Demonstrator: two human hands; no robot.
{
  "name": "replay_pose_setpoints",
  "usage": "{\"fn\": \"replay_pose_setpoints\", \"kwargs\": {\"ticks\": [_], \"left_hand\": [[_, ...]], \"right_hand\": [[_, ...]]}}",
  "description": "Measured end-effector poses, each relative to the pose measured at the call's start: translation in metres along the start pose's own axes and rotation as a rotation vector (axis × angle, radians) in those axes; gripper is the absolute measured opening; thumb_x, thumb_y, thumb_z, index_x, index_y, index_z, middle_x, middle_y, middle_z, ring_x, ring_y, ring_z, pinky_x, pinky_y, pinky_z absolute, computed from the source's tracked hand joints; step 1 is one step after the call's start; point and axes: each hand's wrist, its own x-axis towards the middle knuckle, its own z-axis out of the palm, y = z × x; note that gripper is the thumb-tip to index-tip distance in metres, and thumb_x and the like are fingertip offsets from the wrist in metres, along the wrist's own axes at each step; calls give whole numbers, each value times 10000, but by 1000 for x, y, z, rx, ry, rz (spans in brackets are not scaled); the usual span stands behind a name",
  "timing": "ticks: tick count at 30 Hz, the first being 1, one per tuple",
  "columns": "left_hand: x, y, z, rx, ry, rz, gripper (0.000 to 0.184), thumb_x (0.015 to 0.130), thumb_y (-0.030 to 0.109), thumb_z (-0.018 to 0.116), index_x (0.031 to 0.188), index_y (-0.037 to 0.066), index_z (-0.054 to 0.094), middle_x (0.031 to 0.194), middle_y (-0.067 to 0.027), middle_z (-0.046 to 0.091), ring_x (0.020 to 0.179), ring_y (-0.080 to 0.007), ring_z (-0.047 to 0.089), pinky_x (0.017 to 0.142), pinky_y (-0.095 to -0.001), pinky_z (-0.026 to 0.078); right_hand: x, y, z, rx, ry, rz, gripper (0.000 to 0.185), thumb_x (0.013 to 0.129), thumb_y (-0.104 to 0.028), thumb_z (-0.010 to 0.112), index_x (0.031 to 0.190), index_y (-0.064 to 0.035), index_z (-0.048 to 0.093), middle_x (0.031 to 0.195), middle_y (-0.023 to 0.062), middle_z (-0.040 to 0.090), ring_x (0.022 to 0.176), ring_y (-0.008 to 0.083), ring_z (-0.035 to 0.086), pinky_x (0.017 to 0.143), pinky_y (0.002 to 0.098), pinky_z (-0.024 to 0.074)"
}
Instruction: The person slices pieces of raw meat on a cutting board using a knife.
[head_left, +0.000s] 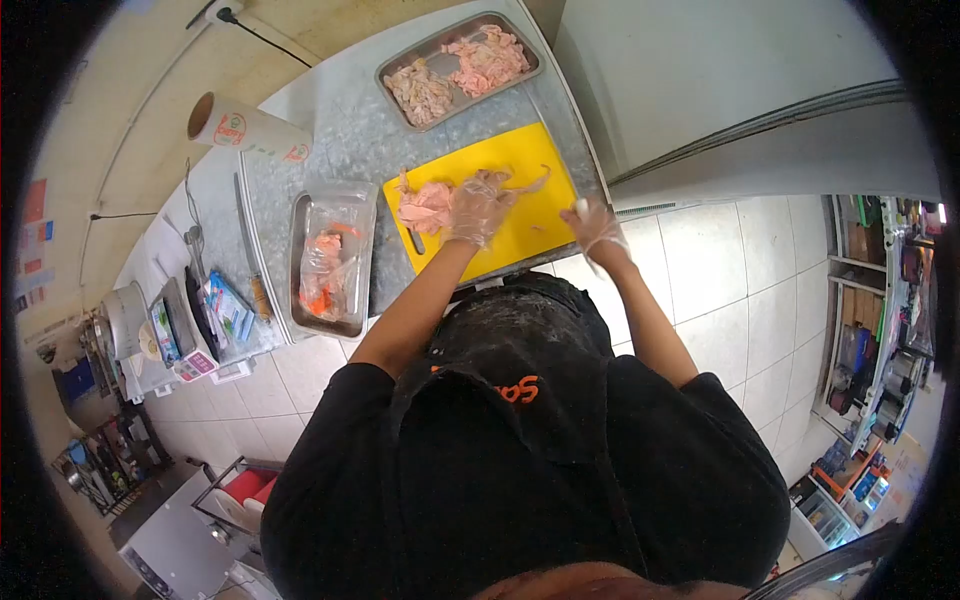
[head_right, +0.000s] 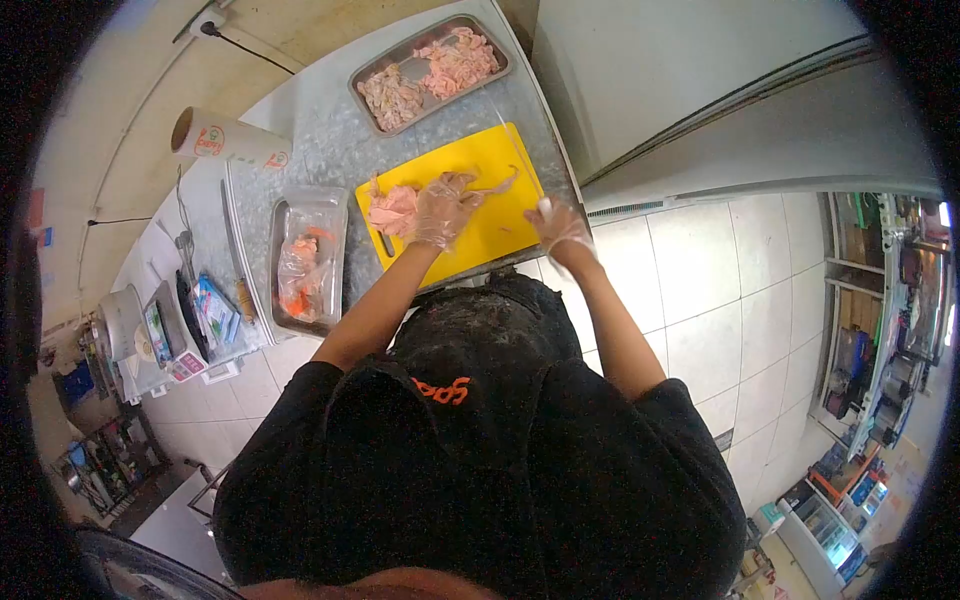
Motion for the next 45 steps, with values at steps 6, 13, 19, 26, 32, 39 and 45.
{"fn": "replay_pose_setpoints", "kwargs": {"ticks": [6,13,19,26,32,39,45], "left_hand": [[2,0,10,-141,-82,73,214,826,308,647,867,109,716,925,-113,682,872,-306,633,724,-427,498],[4,-10,27,-222,-144,-22,171,814,289,632,858,160,734,948,-105,679,871,-301,635,750,-433,501],[10,-14,24,-260,-199,-51,172,817,286,615,856,162,728,973,-115,675,955,-310,613,827,-441,483],[9,-13,24,-217,-195,-12,197,820,292,609,900,143,711,995,-114,667,966,-302,612,843,-428,480],[-1,-15,8,-336,-7,-6,211,824,274,635,872,78,698,874,-130,652,866,-326,609,745,-428,481],[-3,-17,-17,-133,-398,-179,295,887,331,550,900,61,667,930,-176,654,888,-338,636,751,-451,485],[6,-21,-22,-145,-455,-217,233,884,249,531,907,61,667,895,-188,655,832,-364,643,736,-453,494]], "right_hand": [[-18,-7,34,196,-103,50,639,955,-565,369,986,28,606,1025,315,600,1034,467,557,870,491,438],[-32,16,62,-29,-183,11,634,1004,-482,230,1070,20,612,1088,315,593,1049,474,549,916,515,416],[-38,28,67,-202,-247,73,506,1021,-389,227,1190,-20,529,980,279,627,949,458,584,827,512,455],[-46,39,67,13,-292,159,716,986,-542,144,1015,7,603,1036,313,600,1013,478,550,888,520,413],[-110,14,32,-14,-316,375,760,972,-584,125,934,0,610,1020,310,602,1032,479,548,910,550,382],[-38,-8,65,-31,-134,-224,405,1031,-323,231,1148,-27,481,983,280,616,918,445,595,763,499,468],[-7,-27,75,-62,-96,-181,488,1002,-411,281,1093,-3,533,925,286,627,893,471,590,770,521,449]]}}
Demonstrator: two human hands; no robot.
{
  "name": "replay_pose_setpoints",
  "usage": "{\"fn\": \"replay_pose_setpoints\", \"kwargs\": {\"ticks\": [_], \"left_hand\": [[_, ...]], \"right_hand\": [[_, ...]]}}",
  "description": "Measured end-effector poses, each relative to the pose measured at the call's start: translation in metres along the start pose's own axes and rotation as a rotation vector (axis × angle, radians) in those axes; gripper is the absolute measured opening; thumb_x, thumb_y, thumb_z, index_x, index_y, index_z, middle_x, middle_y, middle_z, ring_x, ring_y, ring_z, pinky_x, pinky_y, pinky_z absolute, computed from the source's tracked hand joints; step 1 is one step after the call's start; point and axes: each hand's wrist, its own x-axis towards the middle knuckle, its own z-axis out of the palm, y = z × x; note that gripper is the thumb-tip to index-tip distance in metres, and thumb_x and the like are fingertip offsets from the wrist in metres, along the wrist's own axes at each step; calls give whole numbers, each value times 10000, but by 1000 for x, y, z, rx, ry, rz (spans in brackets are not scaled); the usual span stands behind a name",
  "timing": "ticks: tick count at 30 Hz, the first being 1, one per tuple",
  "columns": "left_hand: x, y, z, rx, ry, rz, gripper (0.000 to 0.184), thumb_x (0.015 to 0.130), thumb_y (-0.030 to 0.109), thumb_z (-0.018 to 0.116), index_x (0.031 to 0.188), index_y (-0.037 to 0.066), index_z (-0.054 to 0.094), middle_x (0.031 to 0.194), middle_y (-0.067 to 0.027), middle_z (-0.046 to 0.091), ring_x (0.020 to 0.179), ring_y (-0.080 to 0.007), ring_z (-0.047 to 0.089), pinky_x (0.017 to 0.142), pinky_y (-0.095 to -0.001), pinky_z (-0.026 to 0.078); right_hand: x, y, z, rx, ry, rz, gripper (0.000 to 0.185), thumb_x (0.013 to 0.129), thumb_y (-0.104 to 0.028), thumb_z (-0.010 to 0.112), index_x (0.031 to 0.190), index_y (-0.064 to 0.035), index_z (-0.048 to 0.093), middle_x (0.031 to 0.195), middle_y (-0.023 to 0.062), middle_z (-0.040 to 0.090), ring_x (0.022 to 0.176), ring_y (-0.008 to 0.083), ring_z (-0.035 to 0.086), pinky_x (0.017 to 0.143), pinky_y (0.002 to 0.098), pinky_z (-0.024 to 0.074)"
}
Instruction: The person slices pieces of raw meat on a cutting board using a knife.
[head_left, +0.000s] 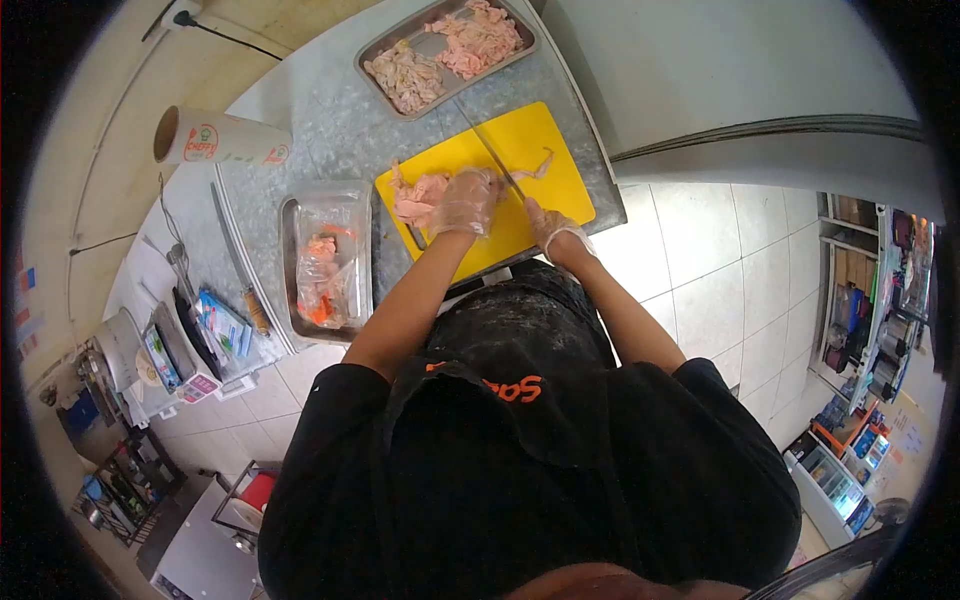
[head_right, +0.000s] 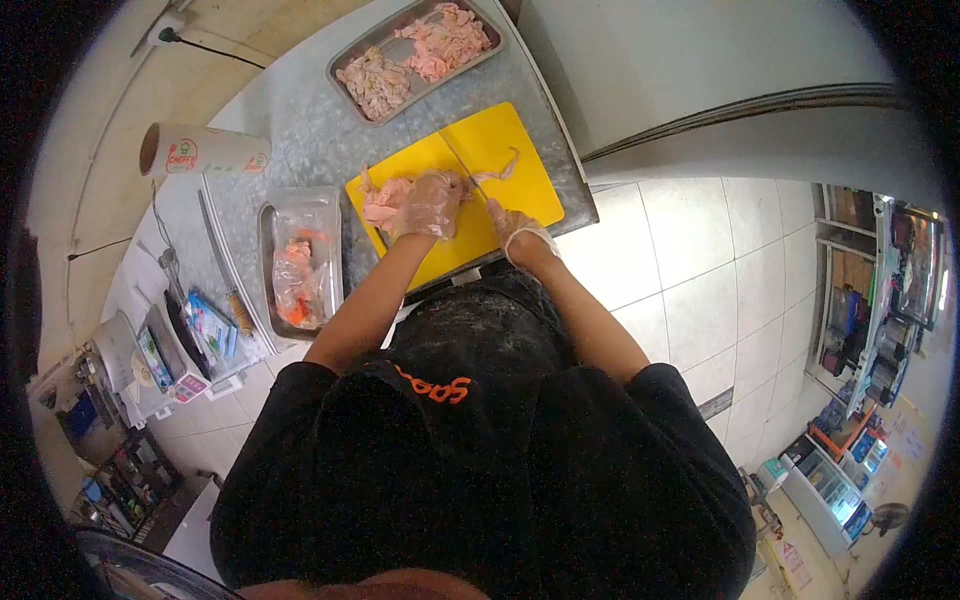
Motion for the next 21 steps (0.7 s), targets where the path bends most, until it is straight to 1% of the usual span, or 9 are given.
{"fn": "replay_pose_setpoints", "kwargs": {"ticks": [7,10,12,13,14,16,18,19,21], "left_hand": [[17,-16,18,-18,-66,-42,212,849,242,595,906,53,673,914,-184,663,861,-349,650,738,-441,502],[19,-16,16,-47,-62,-35,212,844,244,607,897,51,676,917,-186,663,866,-349,650,742,-443,503],[12,-13,22,-115,-75,-42,213,844,245,609,894,49,677,921,-188,663,872,-349,649,747,-443,502],[9,-12,21,-57,-31,8,178,826,218,625,866,50,668,869,-186,662,816,-331,651,715,-425,498],[12,-12,15,10,21,66,144,809,191,641,838,51,658,817,-183,661,760,-313,653,683,-406,493],[16,-13,14,-45,1,20,159,804,189,650,874,47,655,820,-181,657,764,-317,651,686,-408,492],[15,-9,14,-113,-31,-39,182,799,187,659,909,42,652,823,-179,653,768,-321,649,688,-410,492],[15,-4,13,-78,-6,-68,203,802,191,659,940,42,655,837,-165,660,772,-314,652,692,-406,493],[9,-5,13,-46,24,-94,225,806,195,660,970,42,658,850,-151,666,776,-306,655,695,-402,495]], "right_hand": [[-46,25,12,3,-205,275,634,1005,-469,227,991,38,608,931,298,630,912,505,574,801,512,446],[-42,4,-3,-4,-210,296,593,1004,-463,229,1099,16,565,922,300,629,879,499,585,759,516,455],[-20,9,1,24,-1,-42,579,1003,-465,218,1155,-5,535,938,297,629,894,496,590,747,515,459],[-14,7,-1,36,-103,61,570,1004,-457,224,1167,-7,532,955,299,625,915,489,593,761,516,457],[-18,18,8,37,-90,55,570,1004,-457,224,1167,-7,532,955,299,625,915,489,593,761,516,457],[-44,58,35,17,-222,308,578,1003,-465,223,1102,10,538,913,294,632,905,491,595,755,516,460],[-87,72,30,-13,-243,273,665,990,-530,192,1024,24,559,888,301,631,916,483,593,781,514,450],[-95,59,16,-19,-239,268,665,990,-530,192,1024,24,559,888,301,631,916,483,593,781,514,450],[-108,27,-22,65,-310,468,766,971,-585,142,908,33,589,868,302,631,913,483,590,810,517,438]]}}
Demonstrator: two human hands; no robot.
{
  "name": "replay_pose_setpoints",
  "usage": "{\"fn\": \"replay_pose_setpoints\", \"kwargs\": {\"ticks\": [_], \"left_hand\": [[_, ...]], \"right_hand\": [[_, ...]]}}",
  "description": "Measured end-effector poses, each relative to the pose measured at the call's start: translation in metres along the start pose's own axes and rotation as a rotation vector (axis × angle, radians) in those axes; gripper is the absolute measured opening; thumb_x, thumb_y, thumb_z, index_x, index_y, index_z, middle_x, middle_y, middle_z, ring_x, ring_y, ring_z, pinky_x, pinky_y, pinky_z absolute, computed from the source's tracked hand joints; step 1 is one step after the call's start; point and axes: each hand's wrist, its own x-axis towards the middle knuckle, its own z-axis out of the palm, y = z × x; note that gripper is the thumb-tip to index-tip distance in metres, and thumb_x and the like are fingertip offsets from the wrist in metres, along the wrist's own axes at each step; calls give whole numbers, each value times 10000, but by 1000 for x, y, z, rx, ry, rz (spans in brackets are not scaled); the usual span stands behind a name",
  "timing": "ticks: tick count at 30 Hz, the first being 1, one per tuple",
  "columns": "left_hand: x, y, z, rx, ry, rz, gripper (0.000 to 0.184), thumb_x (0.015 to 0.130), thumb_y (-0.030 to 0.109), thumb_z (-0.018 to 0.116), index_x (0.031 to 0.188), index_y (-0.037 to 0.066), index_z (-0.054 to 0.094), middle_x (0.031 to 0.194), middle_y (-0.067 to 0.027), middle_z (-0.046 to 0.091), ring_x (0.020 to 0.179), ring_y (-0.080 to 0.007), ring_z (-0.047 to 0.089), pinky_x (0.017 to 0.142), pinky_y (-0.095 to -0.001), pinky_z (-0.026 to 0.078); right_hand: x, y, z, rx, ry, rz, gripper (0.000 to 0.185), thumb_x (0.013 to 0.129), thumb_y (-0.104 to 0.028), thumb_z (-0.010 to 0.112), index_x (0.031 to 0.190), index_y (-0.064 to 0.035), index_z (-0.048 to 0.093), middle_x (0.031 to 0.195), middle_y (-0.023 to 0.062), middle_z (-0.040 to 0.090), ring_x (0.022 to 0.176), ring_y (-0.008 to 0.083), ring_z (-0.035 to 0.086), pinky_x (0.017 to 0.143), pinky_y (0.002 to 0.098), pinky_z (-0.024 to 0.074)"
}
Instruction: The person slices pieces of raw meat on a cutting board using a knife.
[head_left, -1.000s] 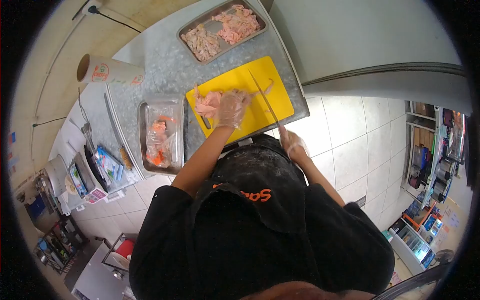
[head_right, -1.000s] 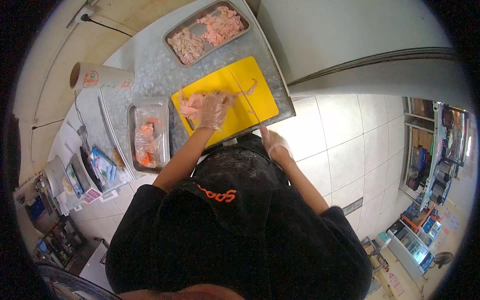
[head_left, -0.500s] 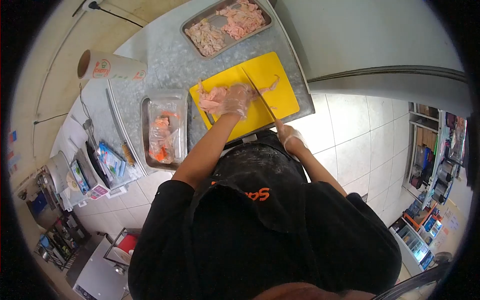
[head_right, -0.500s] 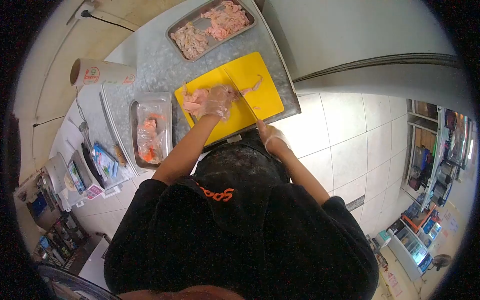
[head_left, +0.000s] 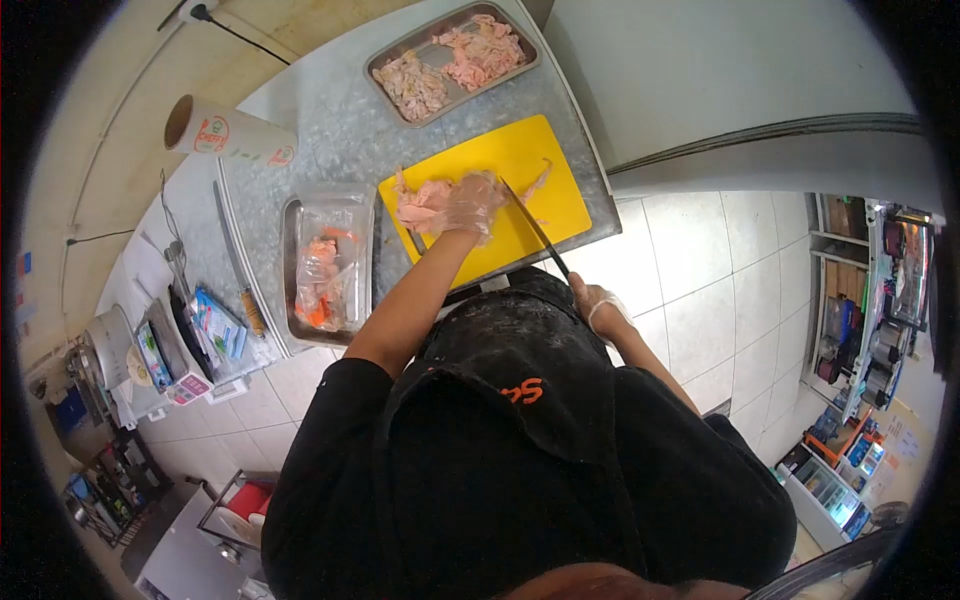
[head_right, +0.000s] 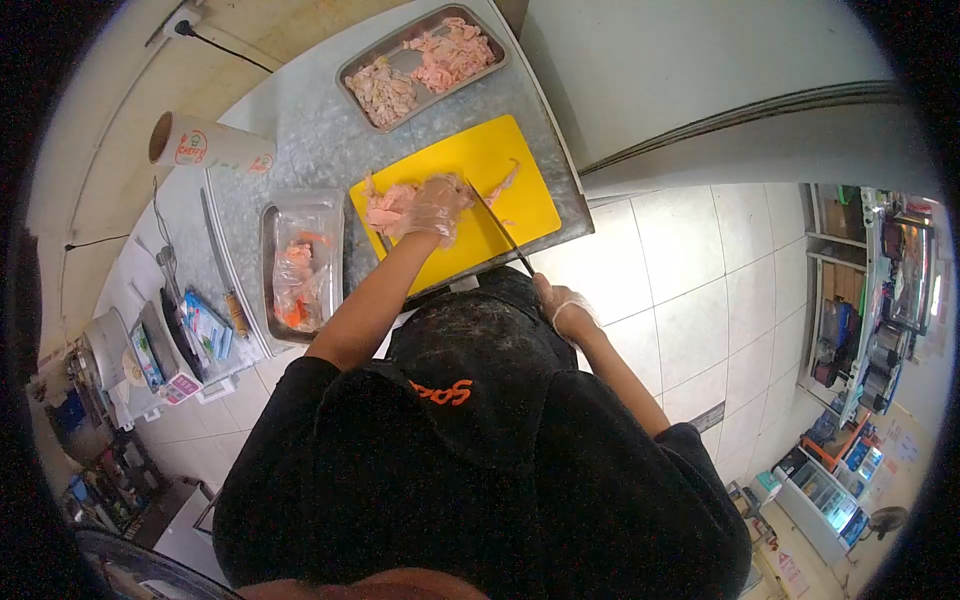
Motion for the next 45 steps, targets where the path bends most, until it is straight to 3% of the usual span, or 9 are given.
{"fn": "replay_pose_setpoints", "kwargs": {"ticks": [2,3,5,9,11,17,21,26,45], "left_hand": [[-2,-13,-2,547,-6,568,224,839,215,639,980,44,673,905,-125,688,783,-264,659,700,-374,502],[0,-11,-4,557,4,572,224,839,215,639,980,44,673,905,-125,688,783,-264,659,700,-374,502],[2,-10,-7,-299,-143,26,208,866,199,626,993,40,668,972,-93,695,819,-215,655,723,-331,511],[-4,-31,-10,-589,-89,239,292,833,264,651,1046,65,635,943,-90,677,785,-209,647,717,-312,521],[-34,11,-51,-1078,-122,-83,241,868,228,623,992,22,634,906,-87,671,740,-171,627,675,-285,512],[-103,87,-141,-1556,-119,-113,148,897,130,581,947,-9,584,906,-131,659,743,-179,626,638,-296,517],[-172,154,-205,-1618,38,103,125,883,109,629,883,28,534,855,-152,644,728,-224,648,620,-348,521],[-209,173,-238,-1573,-257,672,144,876,115,651,885,35,531,832,-131,644,733,-227,653,673,-339,529],[-186,184,-245,-1270,57,695,203,854,166,695,921,13,580,820,-106,650,740,-168,636,692,-291,513]], "right_hand": [[4,-2,-11,90,-32,23,830,943,-641,147,852,38,614,818,275,632,855,459,593,789,510,433],[10,-3,-17,182,-73,46,894,915,-696,152,796,44,640,769,248,634,798,436,595,768,503,429],[46,8,-14,107,169,-106,826,908,-705,252,740,13,624,732,224,625,744,408,597,733,492,441],[56,-43,-64,39,329,-85,615,768,-514,708,1044,23,592,1032,268,635,966,388,626,841,443,492],[98,-50,-57,15,583,-200,607,689,-401,798,1083,7,582,1026,237,648,980,368,629,834,428,502],[132,-105,-56,-2,468,-435,487,708,-280,767,1095,-37,600,1044,205,646,1009,359,618,869,420,495],[167,-101,-35,-74,606,-530,438,735,-274,731,1083,-40,604,1021,211,647,983,360,622,859,418,496],[155,-111,-43,-73,472,-511,351,757,-292,697,987,-32,647,1018,206,646,963,368,626,840,428,498],[169,-148,-50,-129,420,-516,323,863,-337,604,1034,-64,623,1022,201,656,976,375,624,844,431,494]]}}
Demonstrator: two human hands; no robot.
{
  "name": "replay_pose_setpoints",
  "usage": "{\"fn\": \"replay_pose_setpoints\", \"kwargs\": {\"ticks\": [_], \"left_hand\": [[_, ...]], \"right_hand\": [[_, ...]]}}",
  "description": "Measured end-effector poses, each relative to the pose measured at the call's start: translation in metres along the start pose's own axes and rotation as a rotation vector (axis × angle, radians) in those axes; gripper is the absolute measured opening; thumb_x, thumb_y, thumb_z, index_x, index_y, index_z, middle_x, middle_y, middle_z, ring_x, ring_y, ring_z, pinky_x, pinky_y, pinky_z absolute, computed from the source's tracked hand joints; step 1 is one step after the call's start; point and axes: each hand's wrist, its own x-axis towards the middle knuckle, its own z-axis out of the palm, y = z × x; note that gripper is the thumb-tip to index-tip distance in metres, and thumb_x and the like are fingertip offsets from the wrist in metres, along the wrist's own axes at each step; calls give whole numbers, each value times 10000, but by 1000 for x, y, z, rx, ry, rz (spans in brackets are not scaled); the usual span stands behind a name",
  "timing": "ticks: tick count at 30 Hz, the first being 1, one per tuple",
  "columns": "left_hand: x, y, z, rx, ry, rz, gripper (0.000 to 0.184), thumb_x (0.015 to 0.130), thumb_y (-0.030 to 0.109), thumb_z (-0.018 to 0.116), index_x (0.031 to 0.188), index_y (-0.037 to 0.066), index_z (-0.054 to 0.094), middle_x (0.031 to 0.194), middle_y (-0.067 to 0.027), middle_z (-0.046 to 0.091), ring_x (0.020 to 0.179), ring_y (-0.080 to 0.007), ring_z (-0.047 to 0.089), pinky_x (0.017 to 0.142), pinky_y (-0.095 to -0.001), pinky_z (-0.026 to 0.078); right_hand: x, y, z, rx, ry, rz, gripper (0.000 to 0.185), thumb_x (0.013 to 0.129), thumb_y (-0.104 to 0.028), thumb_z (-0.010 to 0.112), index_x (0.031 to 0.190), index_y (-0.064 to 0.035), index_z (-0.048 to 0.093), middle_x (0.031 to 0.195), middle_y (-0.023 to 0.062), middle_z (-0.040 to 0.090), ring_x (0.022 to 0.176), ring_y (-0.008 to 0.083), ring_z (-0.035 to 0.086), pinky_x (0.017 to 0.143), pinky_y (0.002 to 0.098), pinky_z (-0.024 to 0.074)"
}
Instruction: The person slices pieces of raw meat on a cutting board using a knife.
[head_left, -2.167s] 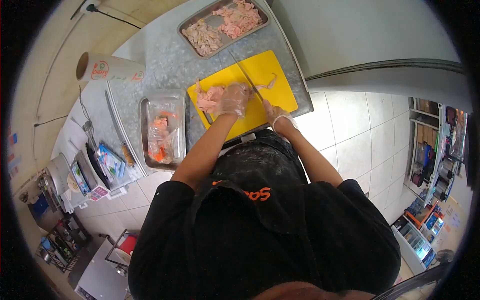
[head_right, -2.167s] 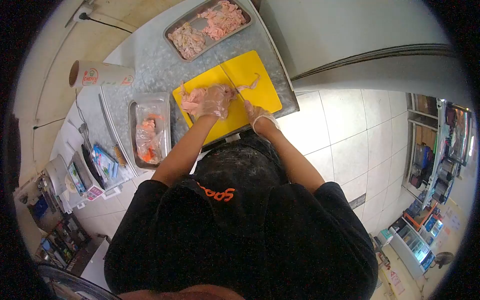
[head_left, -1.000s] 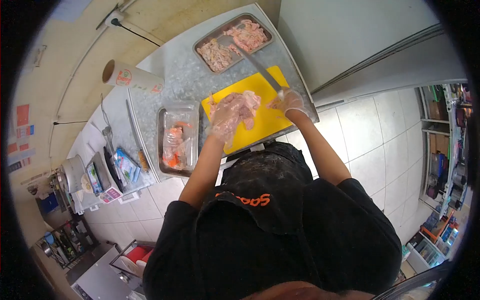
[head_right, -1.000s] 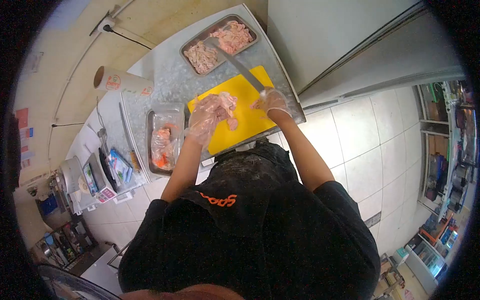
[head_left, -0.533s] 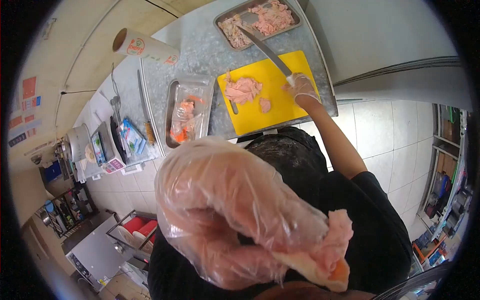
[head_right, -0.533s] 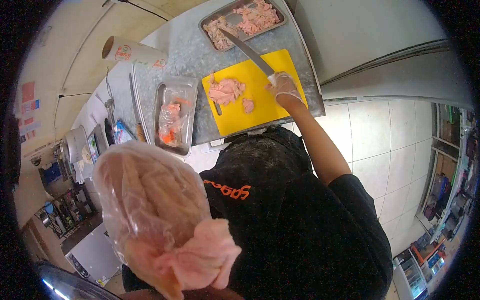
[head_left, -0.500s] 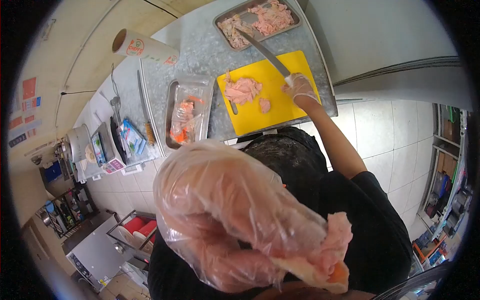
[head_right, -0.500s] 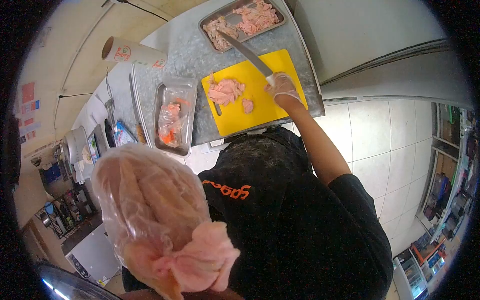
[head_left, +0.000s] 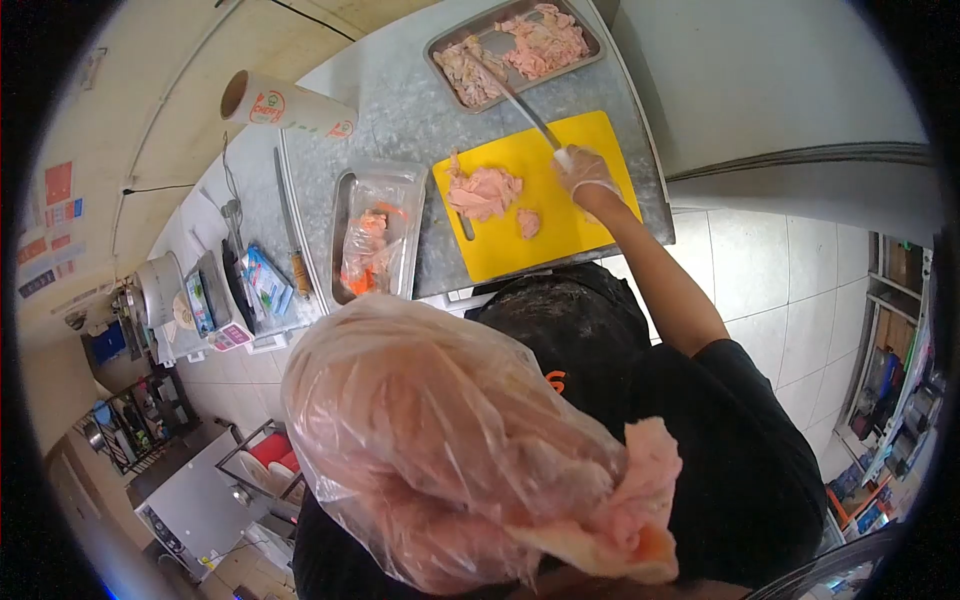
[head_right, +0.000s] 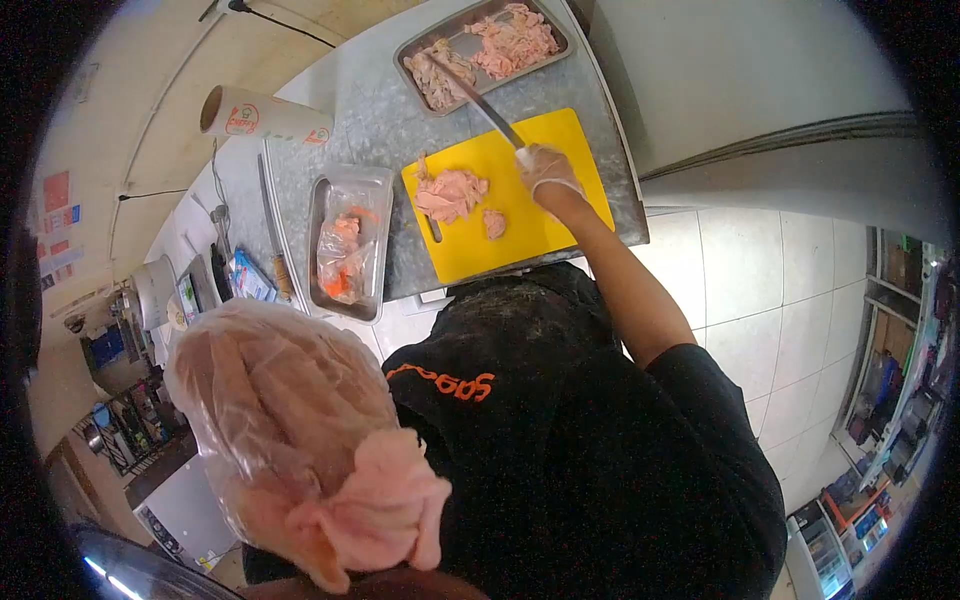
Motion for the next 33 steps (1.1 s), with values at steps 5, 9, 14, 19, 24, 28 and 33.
{"fn": "replay_pose_setpoints", "kwargs": {"ticks": [5,9,14,19,24,28,33], "left_hand": [[32,-12,-21,224,145,28,223,848,180,707,931,7,593,817,-100,651,742,-153,632,698,-278,508],[102,-75,-82,455,323,-165,257,841,190,713,968,-18,632,823,-68,650,756,-90,602,691,-234,486],[173,-274,-231,1993,-634,151,373,911,274,523,1214,68,589,1080,-123,670,1019,-279,633,887,-372,486],[107,-288,-227,1499,-248,-424,424,880,303,579,1249,96,571,1263,-139,584,1158,-315,551,990,-405,425],[-7,-227,-220,1314,-152,-484,442,822,287,685,1200,75,598,1281,-141,562,1199,-327,509,1025,-408,392],[-84,-254,-231,1611,-299,-392,573,695,237,787,1220,114,596,1315,-191,515,1206,-337,495,992,-399,424],[-105,-269,-208,1309,241,-465,581,682,135,786,1226,117,581,1291,-183,517,1172,-345,511,981,-420,427]], "right_hand": [[40,-16,-65,267,111,82,406,819,-411,638,1012,-54,648,935,206,677,880,389,652,791,440,515],[113,-14,-99,311,271,-66,407,829,-394,639,1034,-42,646,956,173,683,878,337,654,779,409,507],[149,0,-114,368,223,110,386,842,-368,626,1029,-31,649,911,149,690,835,273,657,740,389,500],[104,38,-110,168,168,324,368,790,-377,647,1026,-96,680,1061,181,661,1014,353,631,868,417,499],[-16,72,-69,232,30,253,355,745,-376,705,973,-107,664,914,146,676,857,339,651,774,429,505],[-69,35,-23,237,-217,32,416,767,-388,701,1039,-82,625,992,173,663,913,361,638,811,435,494],[-68,-26,37,287,-215,-105,355,793,-283,707,1064,-78,604,952,179,658,884,367,631,798,443,492]]}}
